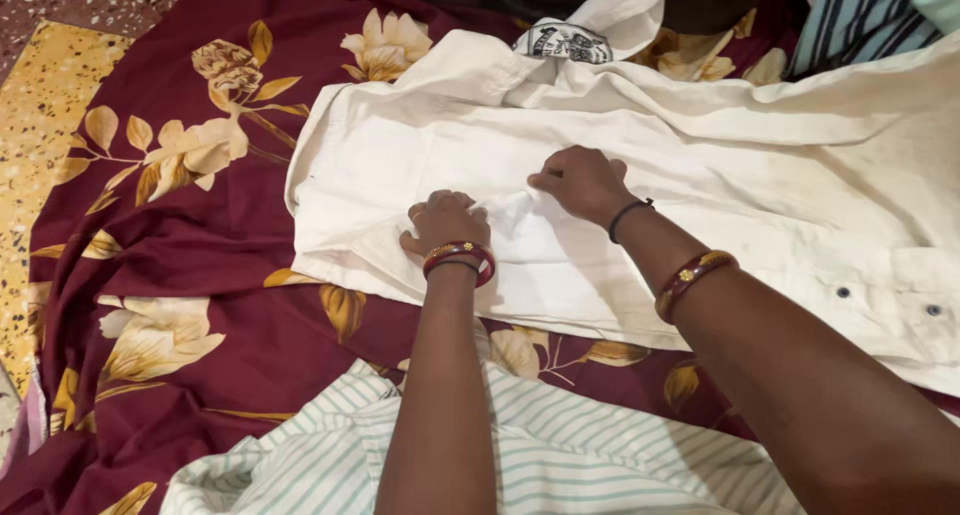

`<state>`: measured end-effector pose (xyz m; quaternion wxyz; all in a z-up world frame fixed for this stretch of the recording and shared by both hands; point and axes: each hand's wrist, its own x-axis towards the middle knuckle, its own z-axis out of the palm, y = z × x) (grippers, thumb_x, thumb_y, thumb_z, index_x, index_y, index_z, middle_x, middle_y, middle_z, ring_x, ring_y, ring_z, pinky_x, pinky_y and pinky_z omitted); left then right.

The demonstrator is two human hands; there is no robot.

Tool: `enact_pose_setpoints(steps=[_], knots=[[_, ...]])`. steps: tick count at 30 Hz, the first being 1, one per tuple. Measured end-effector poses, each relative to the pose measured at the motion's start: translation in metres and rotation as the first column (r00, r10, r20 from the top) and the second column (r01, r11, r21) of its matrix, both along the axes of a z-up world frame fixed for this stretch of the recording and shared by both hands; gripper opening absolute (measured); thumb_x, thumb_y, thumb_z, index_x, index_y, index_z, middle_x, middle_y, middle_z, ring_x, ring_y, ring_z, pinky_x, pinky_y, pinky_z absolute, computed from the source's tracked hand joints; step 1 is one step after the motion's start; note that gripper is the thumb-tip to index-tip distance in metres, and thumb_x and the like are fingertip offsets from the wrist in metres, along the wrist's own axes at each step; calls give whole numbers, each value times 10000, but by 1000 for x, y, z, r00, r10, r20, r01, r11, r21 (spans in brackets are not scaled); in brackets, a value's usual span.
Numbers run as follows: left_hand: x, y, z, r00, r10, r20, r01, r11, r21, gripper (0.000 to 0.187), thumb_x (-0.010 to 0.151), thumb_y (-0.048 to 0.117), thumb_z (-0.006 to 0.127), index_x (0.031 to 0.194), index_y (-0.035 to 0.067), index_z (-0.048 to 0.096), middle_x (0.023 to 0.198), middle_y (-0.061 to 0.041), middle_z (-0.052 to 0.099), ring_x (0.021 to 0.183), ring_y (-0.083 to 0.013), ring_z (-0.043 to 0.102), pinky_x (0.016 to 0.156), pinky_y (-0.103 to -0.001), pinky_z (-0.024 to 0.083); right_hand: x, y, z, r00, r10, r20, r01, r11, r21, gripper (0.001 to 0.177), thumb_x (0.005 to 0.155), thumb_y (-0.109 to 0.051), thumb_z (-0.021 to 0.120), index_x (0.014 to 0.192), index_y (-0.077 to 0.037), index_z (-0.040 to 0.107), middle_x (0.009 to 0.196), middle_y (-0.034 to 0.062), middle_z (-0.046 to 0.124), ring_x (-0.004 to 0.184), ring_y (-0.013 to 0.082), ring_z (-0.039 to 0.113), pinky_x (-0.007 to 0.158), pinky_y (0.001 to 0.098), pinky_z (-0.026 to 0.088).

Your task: The person folds a white shirt on a floral-patterned floor, smoothing and aligning the fabric, then places it into an open suitcase. The person then picks up a second patterned shirt and begins to fold it.

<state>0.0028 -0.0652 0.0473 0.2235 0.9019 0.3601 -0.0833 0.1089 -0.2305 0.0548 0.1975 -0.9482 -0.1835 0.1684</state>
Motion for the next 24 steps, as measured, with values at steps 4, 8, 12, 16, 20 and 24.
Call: enact_pose_setpoints(steps=[4, 8, 12, 16, 20, 24], knots=[[-5, 7, 12, 994, 12, -106, -13, 1000, -8, 276, 966, 449, 668, 1165, 284, 764, 1242, 33, 692, 1313, -229, 532, 1028, -528, 464, 3, -3, 6, 988, -131, 86, 116, 980, 160, 256, 884, -419, 758, 878, -166, 799, 877, 37, 765, 872, 247, 701, 810, 445, 474], [-10, 5, 11, 998, 63, 31, -63, 998, 2, 244, 905, 394, 723, 1096, 250, 767, 1180, 6, 705, 1223, -251, 578, 970, -471, 497, -2, -12, 5, 983, -128, 134, 91, 963, 255, 201, 946, -351, 709, 1003, -170, 773, 996, 31, 760, 941, 249, 700, 877, 433, 474], [-8, -19, -11, 713, -51, 699, -73, 987, 146, 228, 784, 191, 736, 1005, 134, 745, 1144, -87, 723, 1131, -306, 608, 905, -494, 514, -38, -30, -4, 781, -97, 617, -197, 899, 391, 379, 965, -224, 694, 1315, -90, 645, 1343, 113, 642, 1233, 331, 587, 1024, 537, 395], [-2, -53, -34, 709, -331, 623, 361, 929, 83, 179, 1055, 199, 590, 1201, 178, 693, 1349, -22, 668, 1274, -212, 566, 1109, -408, 496, -87, -56, -19, 808, -30, 589, -212, 917, 338, 472, 1031, -173, 612, 1477, -56, 512, 1544, 133, 482, 1446, 348, 436, 1190, 578, 301], [-25, -66, -44, 796, -572, 198, 555, 820, 138, 610, 949, 327, 578, 1533, 268, 409, 1668, 72, 202, 1535, -178, 140, 1179, -627, 139, -117, -75, -33, 897, 129, 423, -184, 979, 92, 620, 1006, -303, 541, 1542, -36, 382, 1641, 146, 342, 1515, 311, 290, 1164, 592, 223], [-31, -49, -38, 818, -575, -20, 574, 814, 86, 703, 1017, 494, 418, 1628, 377, 91, 1721, 109, -55, 1580, -155, -30, 1247, -586, 42, -119, -77, -39, 928, 139, 345, -140, 990, -21, 687, 1021, -429, 455, 1589, -76, 294, 1682, 104, 249, 1552, 251, 210, 1196, 580, 174]])
